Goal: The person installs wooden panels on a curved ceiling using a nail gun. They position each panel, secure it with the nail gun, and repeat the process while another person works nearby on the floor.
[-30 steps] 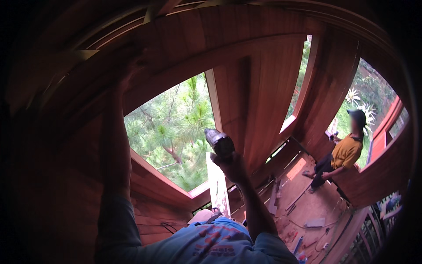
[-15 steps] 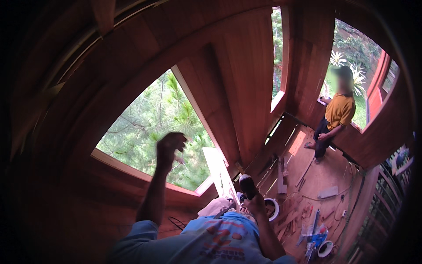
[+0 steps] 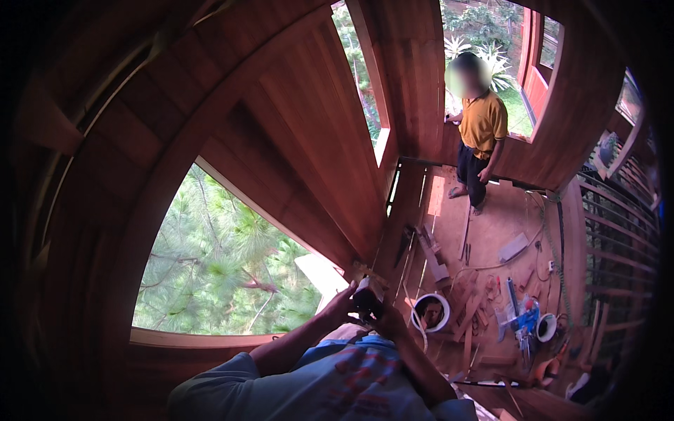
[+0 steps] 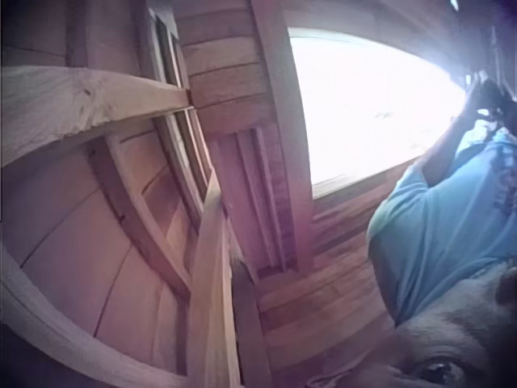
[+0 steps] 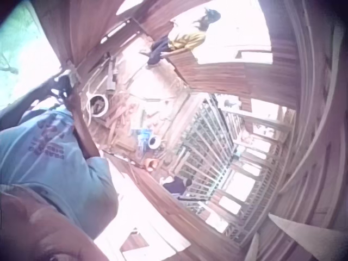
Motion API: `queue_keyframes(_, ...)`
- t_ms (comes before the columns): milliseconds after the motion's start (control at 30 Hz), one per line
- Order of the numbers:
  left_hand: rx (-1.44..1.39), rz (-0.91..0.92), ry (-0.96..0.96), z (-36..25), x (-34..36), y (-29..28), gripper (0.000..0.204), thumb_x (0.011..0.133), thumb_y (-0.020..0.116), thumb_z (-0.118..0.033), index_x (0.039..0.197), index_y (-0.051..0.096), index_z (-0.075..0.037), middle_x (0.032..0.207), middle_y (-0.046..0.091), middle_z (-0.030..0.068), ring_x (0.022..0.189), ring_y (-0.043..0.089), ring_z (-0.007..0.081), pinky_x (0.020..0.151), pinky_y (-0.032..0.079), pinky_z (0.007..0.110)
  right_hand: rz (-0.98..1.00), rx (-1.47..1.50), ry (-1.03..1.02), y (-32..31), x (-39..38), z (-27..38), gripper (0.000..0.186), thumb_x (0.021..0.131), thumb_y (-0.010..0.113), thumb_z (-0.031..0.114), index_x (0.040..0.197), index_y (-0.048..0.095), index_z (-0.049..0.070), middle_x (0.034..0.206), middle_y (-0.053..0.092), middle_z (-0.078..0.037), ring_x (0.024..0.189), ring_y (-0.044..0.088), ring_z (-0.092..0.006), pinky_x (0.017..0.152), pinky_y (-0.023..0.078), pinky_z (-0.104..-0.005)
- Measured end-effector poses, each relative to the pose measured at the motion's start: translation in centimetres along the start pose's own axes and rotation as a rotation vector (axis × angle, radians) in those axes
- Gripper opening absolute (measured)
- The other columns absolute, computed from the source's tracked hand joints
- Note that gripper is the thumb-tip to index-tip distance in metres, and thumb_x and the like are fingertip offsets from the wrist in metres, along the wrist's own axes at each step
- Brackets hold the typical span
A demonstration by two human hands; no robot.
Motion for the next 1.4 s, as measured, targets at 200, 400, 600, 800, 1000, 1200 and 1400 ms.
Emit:
queue_keyframes(200, 0.171, -0.007, -0.12, -3.3, 0.6, -3.4, 0.078, 0.092, 0.038, -0.071, 0.132, 0.051, -0.005, 0.113, 0.066, 0.0147, 0.101, 0.064, 0.0274, 0.085, 0.051, 0.046, -0.088, -0.059, -0.187, 1.3, 2.3, 2.4, 0.099, 0.076, 0.076, 0.037, 0.144, 0.017, -0.006, 0.118, 0.061, -0.024, 0.11, 0.061, -0.0356, 0.092, 0.05, -0.042)
queue_keyframes(400, 0.302, 0.12, -0.205, -2.1, 1.5, -5.9, 0.068, 0.093, 0.047, -0.064, 0.115, 0.06, -0.001, 0.092, 0.068, 0.0145, 0.08, 0.067, 0.0236, 0.073, 0.054, 0.039, 0.106, -0.335, -0.026, 5.9, 4.3, 0.6, 0.126, 0.071, 0.078, 0.037, 0.146, -0.011, -0.011, 0.119, 0.062, -0.021, 0.105, 0.063, -0.0364, 0.091, 0.051, -0.0405)
queue_keyframes(600, 0.212, 0.138, -0.099, -2.5, 1.4, -6.6, 0.034, 0.09, 0.057, -0.025, 0.109, 0.057, 0.002, 0.087, 0.066, 0.017, 0.068, 0.068, 0.0272, 0.062, 0.059, 0.04, 0.118, -0.233, -0.074, 6.4, 4.5, 0.5, 0.091, 0.068, 0.075, 0.028, 0.145, 0.034, 0.0, 0.129, 0.056, -0.025, 0.114, 0.059, -0.0362, 0.097, 0.048, -0.0408)
queue_keyframes(800, 0.503, 0.013, 0.183, -0.9, 5.8, -13.3, 0.035, 0.089, 0.062, -0.026, 0.113, 0.057, -0.001, 0.092, 0.065, 0.0135, 0.071, 0.068, 0.0228, 0.058, 0.057, 0.034, -0.02, 0.049, -0.361, -0.3, 2.3, 13.0, 0.059, 0.073, 0.071, 0.02, 0.127, 0.057, 0.0, 0.122, 0.061, -0.02, 0.113, 0.061, -0.0313, 0.098, 0.048, -0.0373)
queue_keyframes(1000, 0.39, -0.327, 0.006, -0.3, 6.5, -16.5, 0.041, 0.079, 0.067, -0.021, 0.105, 0.056, 0.009, 0.087, 0.066, 0.0198, 0.066, 0.068, 0.0265, 0.051, 0.059, 0.037, 0.607, 0.643, -1.044, 1.9, -8.1, 39.5, 0.014, 0.095, 0.062, 0.014, 0.097, 0.066, 0.001, 0.104, 0.067, -0.012, 0.097, 0.064, -0.0245, 0.087, 0.05, -0.0355)
queue_keyframes(1200, 0.278, -0.449, 0.143, -3.1, 3.8, -19.7, 0.053, 0.075, 0.068, -0.02, 0.107, 0.045, 0.016, 0.079, 0.062, 0.0243, 0.063, 0.067, 0.0298, 0.049, 0.059, 0.041, 0.709, 0.583, -0.899, 7.3, -6.8, 41.5, 0.02, 0.098, 0.057, 0.019, 0.096, 0.061, 0.0, 0.092, 0.064, -0.015, 0.087, 0.063, -0.0254, 0.077, 0.048, -0.037)
queue_keyframes(1400, 0.132, -0.671, 0.116, -1.8, 3.5, -27.2, 0.043, 0.073, 0.07, -0.019, 0.1, 0.053, 0.01, 0.088, 0.064, 0.0226, 0.064, 0.067, 0.0331, 0.048, 0.06, 0.044, 0.627, 0.578, -0.91, 6.6, -7.2, 43.2, 0.035, 0.099, 0.053, 0.031, 0.092, 0.062, -0.001, 0.083, 0.064, -0.015, 0.082, 0.065, -0.0292, 0.072, 0.048, -0.0397)
Point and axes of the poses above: each hand's wrist, its own x-axis towards the middle knuckle, its own y-axis out of the palm, z = x × y, the point moved 10 cm from there along x, towards the middle knuckle
